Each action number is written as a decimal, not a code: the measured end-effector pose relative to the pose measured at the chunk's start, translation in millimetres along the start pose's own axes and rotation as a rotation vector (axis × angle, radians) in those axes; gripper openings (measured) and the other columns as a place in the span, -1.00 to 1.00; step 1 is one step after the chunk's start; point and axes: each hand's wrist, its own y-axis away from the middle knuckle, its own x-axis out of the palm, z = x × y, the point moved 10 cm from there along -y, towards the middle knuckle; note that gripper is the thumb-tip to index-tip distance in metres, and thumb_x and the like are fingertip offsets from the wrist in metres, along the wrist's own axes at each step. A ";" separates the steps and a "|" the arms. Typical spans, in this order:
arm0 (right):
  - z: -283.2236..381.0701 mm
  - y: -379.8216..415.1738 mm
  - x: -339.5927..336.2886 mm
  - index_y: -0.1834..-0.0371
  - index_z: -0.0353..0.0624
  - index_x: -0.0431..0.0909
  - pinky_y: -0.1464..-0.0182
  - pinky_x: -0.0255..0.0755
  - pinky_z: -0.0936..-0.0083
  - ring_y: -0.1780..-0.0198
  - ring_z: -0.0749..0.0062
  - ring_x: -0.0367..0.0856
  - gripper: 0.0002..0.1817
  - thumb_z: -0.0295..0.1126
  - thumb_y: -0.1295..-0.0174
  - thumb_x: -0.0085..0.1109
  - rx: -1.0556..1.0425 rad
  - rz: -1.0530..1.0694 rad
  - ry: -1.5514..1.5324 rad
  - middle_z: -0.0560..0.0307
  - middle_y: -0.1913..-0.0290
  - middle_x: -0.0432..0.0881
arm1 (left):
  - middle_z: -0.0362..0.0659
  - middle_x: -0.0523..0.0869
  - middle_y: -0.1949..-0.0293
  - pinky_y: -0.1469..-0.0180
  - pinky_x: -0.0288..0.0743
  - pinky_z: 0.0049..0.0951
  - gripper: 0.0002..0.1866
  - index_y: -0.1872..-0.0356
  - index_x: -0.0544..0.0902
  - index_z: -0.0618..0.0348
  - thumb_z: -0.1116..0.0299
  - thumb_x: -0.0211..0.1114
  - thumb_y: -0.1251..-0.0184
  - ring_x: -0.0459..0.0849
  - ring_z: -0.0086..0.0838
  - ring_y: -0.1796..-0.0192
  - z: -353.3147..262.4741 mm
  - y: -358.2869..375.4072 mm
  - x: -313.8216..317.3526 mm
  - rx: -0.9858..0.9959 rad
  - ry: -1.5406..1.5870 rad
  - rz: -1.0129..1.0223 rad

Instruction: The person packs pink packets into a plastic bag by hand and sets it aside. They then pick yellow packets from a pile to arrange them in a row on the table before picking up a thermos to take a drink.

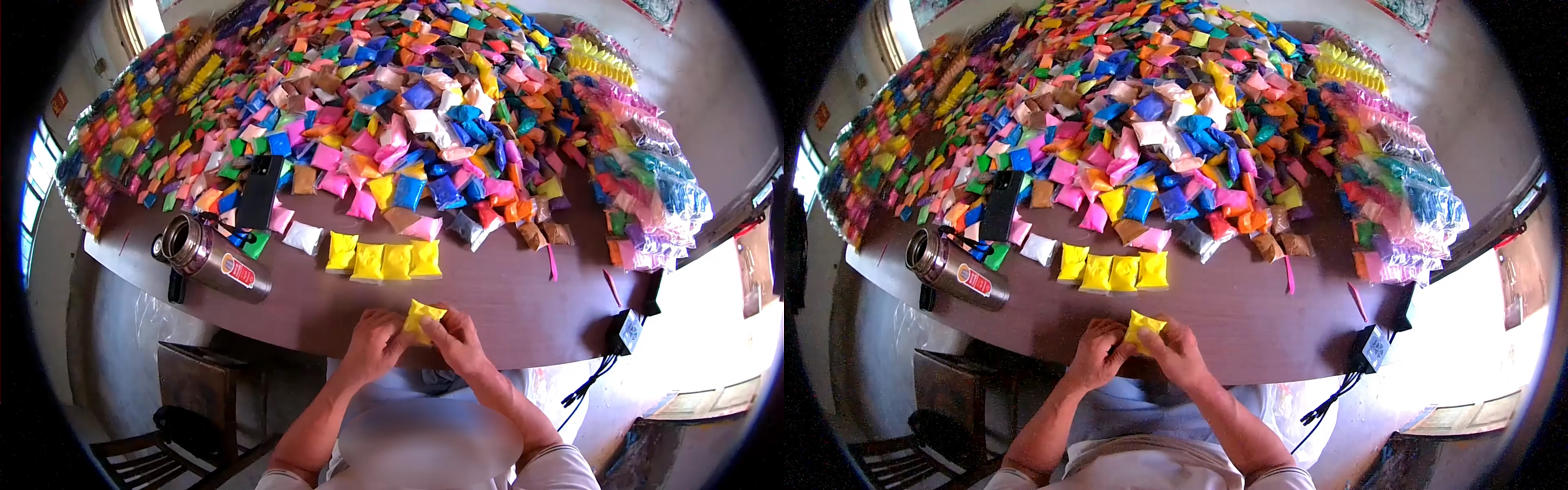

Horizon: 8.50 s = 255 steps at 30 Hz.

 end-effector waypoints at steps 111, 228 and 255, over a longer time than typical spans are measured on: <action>42.2 -54.5 52.8 -0.10 -0.10 0.60 -0.21 0.37 0.17 -0.14 -0.05 0.43 -0.61 -0.35 -0.17 0.31 -0.463 0.075 1.412 -0.15 -0.13 0.48 | -0.14 0.76 0.27 -0.10 0.44 -0.18 -0.81 0.33 0.76 0.15 0.27 0.48 -0.13 0.66 -0.19 0.11 -3.6 3.6 5.5 -0.025 -0.068 0.012; 4.0 11.5 -17.3 -0.09 -0.34 0.59 0.01 0.53 0.46 0.04 0.44 0.61 -0.56 -0.18 -0.36 0.34 0.116 -0.122 0.233 0.02 0.03 0.68 | -0.06 0.74 0.25 -0.18 0.41 -0.15 -0.57 0.34 0.70 0.18 0.08 0.04 -0.57 0.67 -0.16 0.07 3.4 -2.0 6.0 -0.122 0.061 0.071; 61.2 -7.7 -132.1 0.03 -0.28 0.54 0.34 0.33 0.41 0.38 0.49 0.40 -0.74 -0.31 -0.38 0.21 0.062 -0.234 0.784 0.17 0.43 0.53 | -0.28 0.69 0.37 -0.01 0.38 -0.31 -0.74 0.53 0.65 0.11 0.21 0.44 -0.24 0.60 -0.38 0.24 -2.1 -2.1 12.4 -0.042 -0.058 0.042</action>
